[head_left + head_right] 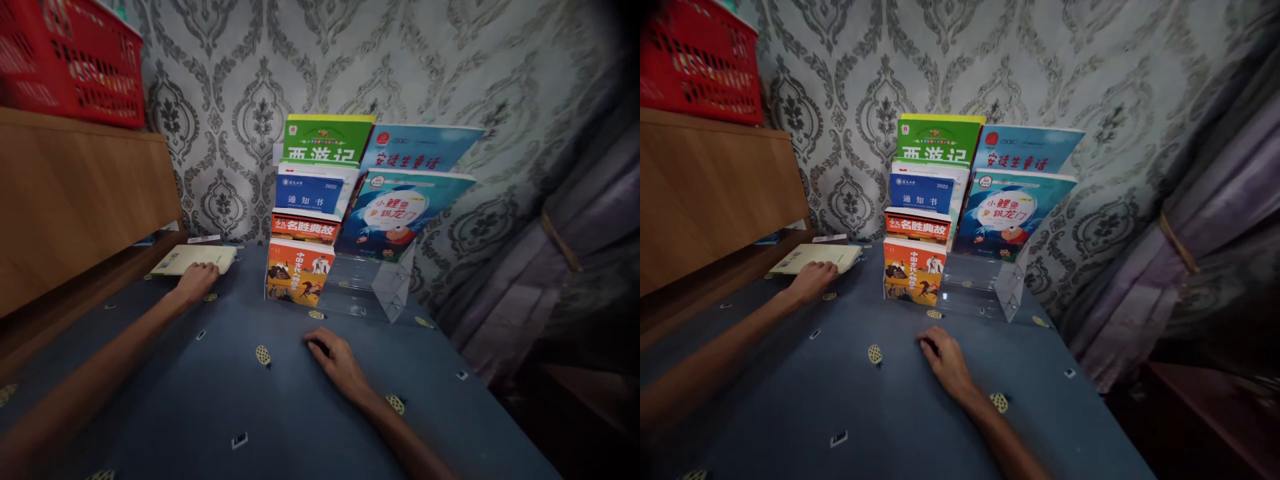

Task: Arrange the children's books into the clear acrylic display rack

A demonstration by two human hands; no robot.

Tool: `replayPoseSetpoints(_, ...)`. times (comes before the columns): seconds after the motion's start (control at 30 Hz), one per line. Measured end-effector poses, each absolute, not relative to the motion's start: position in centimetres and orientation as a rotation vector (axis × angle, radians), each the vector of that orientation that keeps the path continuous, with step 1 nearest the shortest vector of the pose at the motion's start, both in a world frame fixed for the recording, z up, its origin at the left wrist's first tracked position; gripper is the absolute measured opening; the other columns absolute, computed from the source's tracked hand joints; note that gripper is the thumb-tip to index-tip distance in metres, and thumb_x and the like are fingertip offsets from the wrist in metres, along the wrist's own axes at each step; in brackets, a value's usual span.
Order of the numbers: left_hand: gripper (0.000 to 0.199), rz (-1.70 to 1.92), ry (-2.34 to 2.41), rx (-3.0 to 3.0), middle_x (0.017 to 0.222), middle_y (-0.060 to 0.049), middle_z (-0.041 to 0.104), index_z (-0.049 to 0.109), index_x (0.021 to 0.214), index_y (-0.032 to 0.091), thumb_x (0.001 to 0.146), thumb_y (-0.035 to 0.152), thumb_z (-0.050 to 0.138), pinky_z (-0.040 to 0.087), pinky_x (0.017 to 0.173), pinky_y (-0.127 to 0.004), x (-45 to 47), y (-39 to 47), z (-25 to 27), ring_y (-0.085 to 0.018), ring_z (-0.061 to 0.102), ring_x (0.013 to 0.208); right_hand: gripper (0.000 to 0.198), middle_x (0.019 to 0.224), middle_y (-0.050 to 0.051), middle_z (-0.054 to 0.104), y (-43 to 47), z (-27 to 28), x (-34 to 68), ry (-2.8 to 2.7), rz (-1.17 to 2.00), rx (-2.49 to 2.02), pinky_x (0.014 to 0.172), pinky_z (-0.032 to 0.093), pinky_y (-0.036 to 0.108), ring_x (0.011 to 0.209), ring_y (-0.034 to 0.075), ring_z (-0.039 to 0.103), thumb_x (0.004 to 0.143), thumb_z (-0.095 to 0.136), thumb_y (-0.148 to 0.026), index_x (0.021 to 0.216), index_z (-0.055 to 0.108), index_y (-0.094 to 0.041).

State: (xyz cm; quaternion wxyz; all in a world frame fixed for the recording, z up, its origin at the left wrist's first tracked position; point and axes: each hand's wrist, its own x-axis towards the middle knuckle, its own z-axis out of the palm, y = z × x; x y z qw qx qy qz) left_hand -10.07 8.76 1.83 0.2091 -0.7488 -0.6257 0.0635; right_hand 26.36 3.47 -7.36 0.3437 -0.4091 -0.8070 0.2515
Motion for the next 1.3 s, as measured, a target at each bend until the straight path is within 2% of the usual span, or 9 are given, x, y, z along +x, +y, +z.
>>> replayPoseSetpoints(0.17,0.031,0.297,-1.519,-2.219,0.101,-0.018,0.072,0.069,0.11,0.008,0.089,-0.003,0.049,0.053,0.08,-0.039,-5.9,-0.2,-0.9,-0.029,0.071,0.093,0.022,0.096,0.008,0.074,3.6,-7.5,26.3,-2.107,0.627,-1.061,0.084,0.054,0.039,0.092,0.025,0.069,0.093,0.05,-0.026,0.097,0.072,-0.022)
replayPoseSetpoints(0.27,0.03,0.33,-1.229,-2.352,0.091,-0.015,0.072,0.07,0.107,0.008,0.086,-0.005,0.052,0.056,0.067,-0.035,-2.2,-5.4,-3.1,-0.027,0.071,0.082,0.021,0.097,0.008,0.074,3.6,-7.7,26.2,-2.096,0.614,-1.077,0.085,0.054,0.039,0.093,0.025,0.069,0.093,0.052,-0.025,0.098,0.072,-0.022)
replayPoseSetpoints(0.47,0.038,0.173,-0.929,-2.558,0.109,-0.022,0.072,0.061,0.125,0.001,0.087,0.002,0.056,0.059,0.075,-0.039,5.8,-9.5,-4.1,-0.032,0.071,0.099,0.021,0.097,0.007,0.073,2.5,-7.0,25.9,-2.011,0.549,-0.997,0.08,0.055,0.036,0.088,0.021,0.068,0.097,0.05,-0.026,0.1,0.07,-0.021)
replayPoseSetpoints(0.63,0.039,-0.057,-0.854,-2.636,0.13,-0.023,0.068,0.06,0.132,0.001,0.096,0.015,0.053,0.057,0.09,-0.047,8.8,-10.0,-5.3,-0.038,0.065,0.12,0.022,0.105,0.01,0.074,0.4,-6.4,25.5,-2.079,0.436,-0.753,0.095,0.054,0.042,0.103,0.023,0.067,0.099,0.048,-0.023,0.106,0.069,-0.021)
replayPoseSetpoints(0.77,0.04,-0.248,-0.891,-2.766,0.137,-0.013,0.067,0.056,0.139,0.012,0.104,0.028,0.047,0.046,0.111,-0.046,6.9,-9.1,-6.1,-0.028,0.058,0.132,0.027,0.124,0.013,0.07,-0.5,-7.3,24.6,-2.239,0.424,-0.686,0.103,0.053,0.044,0.118,0.023,0.064,0.101,0.045,-0.022,0.118,0.066,-0.019)
replayPoseSetpoints(0.9,0.048,-0.239,-0.95,-2.914,0.148,-0.007,0.059,0.045,0.15,0.022,0.107,0.043,0.038,0.038,0.119,-0.045,2.7,-6.4,-6.2,-0.021,0.049,0.142,0.036,0.136,0.015,0.065,-0.3,-8.6,23.6,-2.333,0.428,-0.748,0.109,0.051,0.044,0.132,0.022,0.057,0.105,0.039,-0.024,0.134,0.059,-0.019)
replayPoseSetpoints(1.03,0.054,-0.2,-1.204,-2.874,0.159,-0.01,0.045,0.039,0.155,0.021,0.108,0.046,0.028,0.032,0.122,-0.049,-2.0,-2.8,-6.6,-0.022,0.041,0.148,0.043,0.148,0.016,0.057,0.5,-8.7,23.3,-2.454,0.392,-0.812,0.118,0.041,0.051,0.144,0.025,0.046,0.106,0.043,-0.032,0.145,0.051,-0.018)
replayPoseSetpoints(1.2,0.061,-0.16,-1.572,-2.854,0.162,-0.009,0.04,0.039,0.156,0.021,0.107,0.051,0.018,0.028,0.122,-0.055,-6.2,0.6,-6.6,-0.025,0.031,0.153,0.052,0.159,0.015,0.044,2.0,-7.9,23.4,-2.631,0.408,-0.875,0.124,0.028,0.056,0.151,0.026,0.035,0.106,0.04,-0.044,0.152,0.044,-0.019)
replayPoseSetpoints(1.3,0.062,-0.201,-1.629,-2.858,0.163,-0.008,0.038,0.041,0.155,0.021,0.106,0.051,0.017,0.026,0.123,-0.056,-6.9,1.2,-6.4,-0.026,0.029,0.154,0.054,0.158,0.014,0.046,3.0,-7.8,23.3,-2.653,0.449,-0.931,0.124,0.026,0.056,0.152,0.026,0.034,0.108,0.032,-0.045,0.153,0.043,-0.018)
